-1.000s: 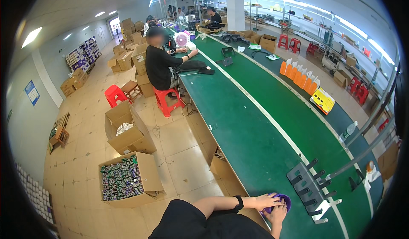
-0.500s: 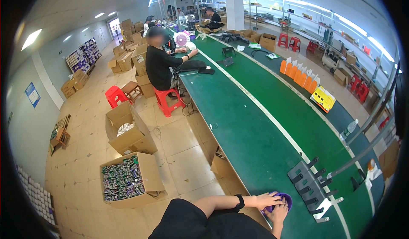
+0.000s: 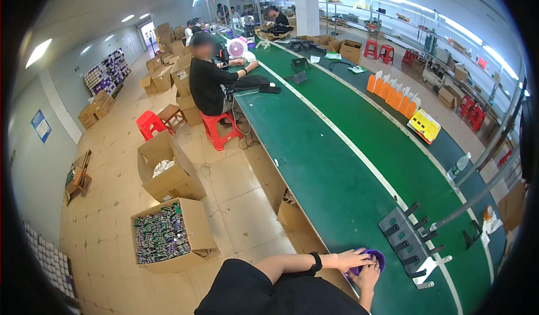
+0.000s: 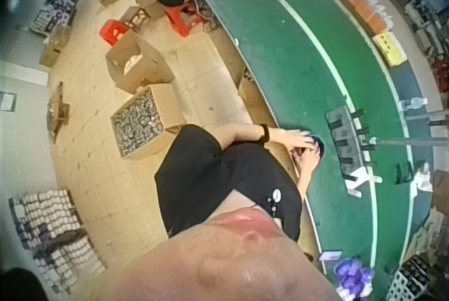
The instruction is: Sorting and stacking purple and white plastic housing components on an assembly line.
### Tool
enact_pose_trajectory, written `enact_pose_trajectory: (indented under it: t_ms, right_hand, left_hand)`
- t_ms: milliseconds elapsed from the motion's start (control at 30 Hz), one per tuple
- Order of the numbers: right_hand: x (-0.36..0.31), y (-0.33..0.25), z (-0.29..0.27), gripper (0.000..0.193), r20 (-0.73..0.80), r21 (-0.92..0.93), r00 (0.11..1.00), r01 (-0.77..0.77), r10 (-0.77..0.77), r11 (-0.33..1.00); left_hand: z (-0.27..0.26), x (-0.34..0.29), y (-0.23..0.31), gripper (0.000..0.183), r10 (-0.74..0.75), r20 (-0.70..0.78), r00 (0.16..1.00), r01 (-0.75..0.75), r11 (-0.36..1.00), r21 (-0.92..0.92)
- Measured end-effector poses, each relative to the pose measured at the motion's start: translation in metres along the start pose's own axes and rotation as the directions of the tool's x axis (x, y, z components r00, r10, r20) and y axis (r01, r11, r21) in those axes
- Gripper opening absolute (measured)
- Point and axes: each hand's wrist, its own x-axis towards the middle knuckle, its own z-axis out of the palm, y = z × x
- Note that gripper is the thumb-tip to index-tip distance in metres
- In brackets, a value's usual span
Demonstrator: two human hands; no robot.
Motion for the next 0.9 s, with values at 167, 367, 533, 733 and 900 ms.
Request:
enact_pose_trajectory:
  t_ms: [167,367,533,733,900]
  right_hand:
    - [0.000,-0.003,-0.003,0.090,0.032,0.012,0.999,-0.027,0.026,1.000]
    - [-0.001,0.000,0.000,0.091,0.050,0.011,0.998,-0.039,0.038,0.999]
    - [-0.001,0.001,0.001,0.090,0.033,0.016,0.999,-0.037,0.036,0.999]
    - [0.003,0.000,-0.009,0.091,-0.157,-0.028,0.967,0.200,-0.201,0.979]
    - [0.008,0.009,-0.018,0.070,-0.160,-0.080,0.894,0.411,-0.419,0.908]
  left_hand:
    - [0.001,-0.001,0.000,0.091,0.001,-0.022,1.000,-0.001,1.000,-0.009]
    - [0.002,-0.002,0.001,0.091,0.011,-0.061,0.998,-0.011,1.000,0.003]
    - [0.001,0.000,0.003,0.091,0.005,-0.038,0.999,-0.004,1.000,0.024]
    - [-0.004,-0.009,0.001,0.093,0.017,-0.033,0.999,-0.014,0.997,0.070]
    - [0.012,-0.011,-0.012,0.098,0.092,-0.138,0.986,-0.072,0.987,0.143]
